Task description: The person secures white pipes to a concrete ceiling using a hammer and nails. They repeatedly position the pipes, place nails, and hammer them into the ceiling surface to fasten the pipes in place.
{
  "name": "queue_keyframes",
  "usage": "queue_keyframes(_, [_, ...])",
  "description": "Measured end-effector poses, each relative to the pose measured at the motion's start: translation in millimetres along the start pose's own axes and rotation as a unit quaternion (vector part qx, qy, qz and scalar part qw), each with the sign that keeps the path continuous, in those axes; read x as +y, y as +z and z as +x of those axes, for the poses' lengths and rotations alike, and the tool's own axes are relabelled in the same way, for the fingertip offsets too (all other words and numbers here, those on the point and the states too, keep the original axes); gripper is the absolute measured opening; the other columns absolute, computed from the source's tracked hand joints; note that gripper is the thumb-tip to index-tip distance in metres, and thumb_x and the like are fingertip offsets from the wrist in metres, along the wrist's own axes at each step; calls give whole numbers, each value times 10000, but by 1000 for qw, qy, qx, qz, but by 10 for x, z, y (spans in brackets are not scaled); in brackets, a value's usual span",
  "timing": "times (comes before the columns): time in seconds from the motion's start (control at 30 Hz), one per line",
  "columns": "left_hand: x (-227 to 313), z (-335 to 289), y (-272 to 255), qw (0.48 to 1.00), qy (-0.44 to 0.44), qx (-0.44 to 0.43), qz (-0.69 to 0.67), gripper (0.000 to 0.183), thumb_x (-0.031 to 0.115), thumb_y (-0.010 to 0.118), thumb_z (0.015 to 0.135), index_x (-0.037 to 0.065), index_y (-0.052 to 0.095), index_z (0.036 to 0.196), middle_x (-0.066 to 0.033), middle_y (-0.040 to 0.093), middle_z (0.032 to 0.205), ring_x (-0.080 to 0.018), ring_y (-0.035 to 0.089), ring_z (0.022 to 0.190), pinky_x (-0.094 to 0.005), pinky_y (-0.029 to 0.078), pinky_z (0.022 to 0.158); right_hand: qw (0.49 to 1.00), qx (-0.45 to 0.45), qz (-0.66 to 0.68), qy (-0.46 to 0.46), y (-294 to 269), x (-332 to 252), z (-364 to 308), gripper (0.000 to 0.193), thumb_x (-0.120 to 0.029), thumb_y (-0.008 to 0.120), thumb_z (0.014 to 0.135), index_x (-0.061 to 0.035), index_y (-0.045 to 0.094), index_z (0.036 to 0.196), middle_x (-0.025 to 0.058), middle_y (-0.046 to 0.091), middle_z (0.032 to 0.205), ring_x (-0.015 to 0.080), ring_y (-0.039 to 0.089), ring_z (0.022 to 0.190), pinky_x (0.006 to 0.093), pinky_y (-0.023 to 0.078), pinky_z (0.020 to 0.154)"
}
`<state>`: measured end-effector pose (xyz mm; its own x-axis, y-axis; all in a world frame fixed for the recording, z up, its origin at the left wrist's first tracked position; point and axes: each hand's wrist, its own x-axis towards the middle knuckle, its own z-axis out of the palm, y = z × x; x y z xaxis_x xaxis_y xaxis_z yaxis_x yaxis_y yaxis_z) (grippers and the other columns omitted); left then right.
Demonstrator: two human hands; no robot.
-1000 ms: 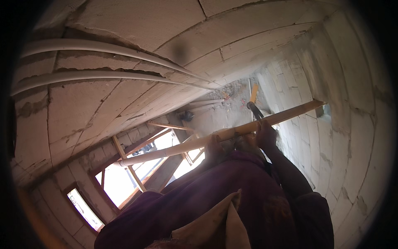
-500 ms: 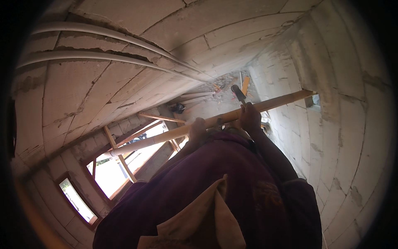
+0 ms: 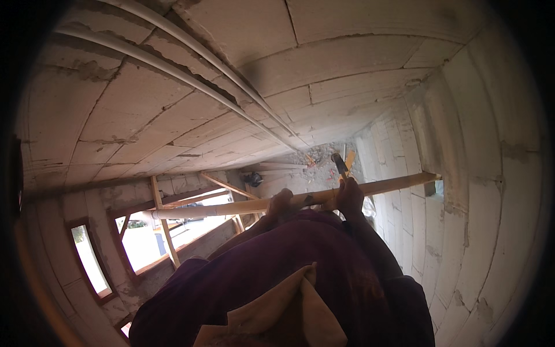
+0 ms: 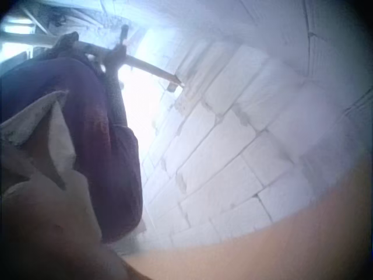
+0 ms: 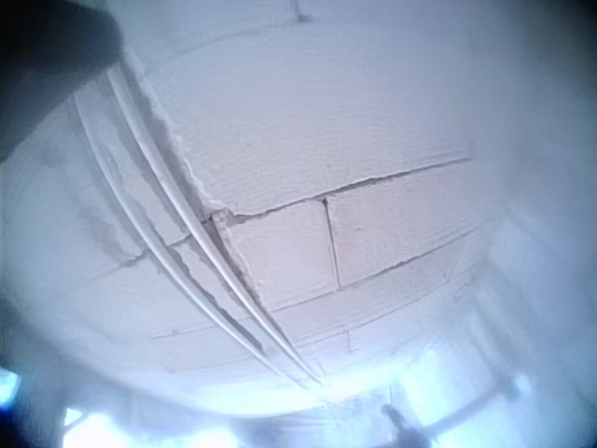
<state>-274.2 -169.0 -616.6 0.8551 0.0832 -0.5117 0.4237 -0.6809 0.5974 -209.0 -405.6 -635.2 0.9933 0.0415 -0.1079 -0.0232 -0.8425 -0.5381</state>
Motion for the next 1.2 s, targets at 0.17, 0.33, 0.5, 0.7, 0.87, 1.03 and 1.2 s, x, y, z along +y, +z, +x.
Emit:
queue_keyframes(0.17, [-417,204,248,995,85,-50,-21,407,423,682,804,55,583,947,-167,647,912,-373,631,876,-443,493,747,999,-6,-13,31,-11,26,-36,233,-246,551,922,-21,529,866,221,606,776,438,612,747,524,462,634])
queue_keyframes(0.33, [-501,335,300,984,126,-120,-31,286,319,644,844,68,601,974,-153,619,994,-338,618,929,-405,497,795,998,-5,-55,6,49,26,29,264,-260,557,918,-8,528,843,214,614,764,419,629,737,517,482,644])
queue_keyframes(0.5, [-598,460,402,961,216,-152,83,238,241,638,818,58,600,965,-161,598,966,-347,616,891,-402,497,774,999,-15,-41,25,15,28,11,261,-259,557,919,-4,547,863,218,626,786,418,636,766,502,491,660])
queue_keyframes(0.7, [-990,570,557,915,390,-67,79,193,168,623,789,45,587,934,-164,572,906,-358,598,846,-411,491,732,999,12,-48,4,36,17,-30,245,-249,556,919,-10,551,867,198,619,780,410,631,758,500,486,674])
queue_keyframes(0.87, [-1074,503,549,897,434,-36,73,169,151,606,801,40,567,923,-167,556,886,-358,579,857,-424,482,725,996,28,-80,-1,-4,36,-74,222,-233,594,893,-22,541,844,181,611,769,385,629,721,494,481,639])
queue_keyframes(1.03, [-989,543,491,955,275,-107,-23,226,250,506,884,52,584,959,-160,581,939,-323,591,912,-395,477,804,995,44,-89,-24,-53,4,7,216,-221,600,882,-22,530,834,172,598,759,376,627,714,481,484,629])
queue_keyframes(1.2, [-960,449,367,973,182,-123,-74,250,269,482,911,65,621,953,-146,604,910,-275,608,902,-389,483,810,993,62,-92,-42,63,136,-11,205,-222,579,891,-33,525,833,170,582,750,379,616,700,496,478,628])
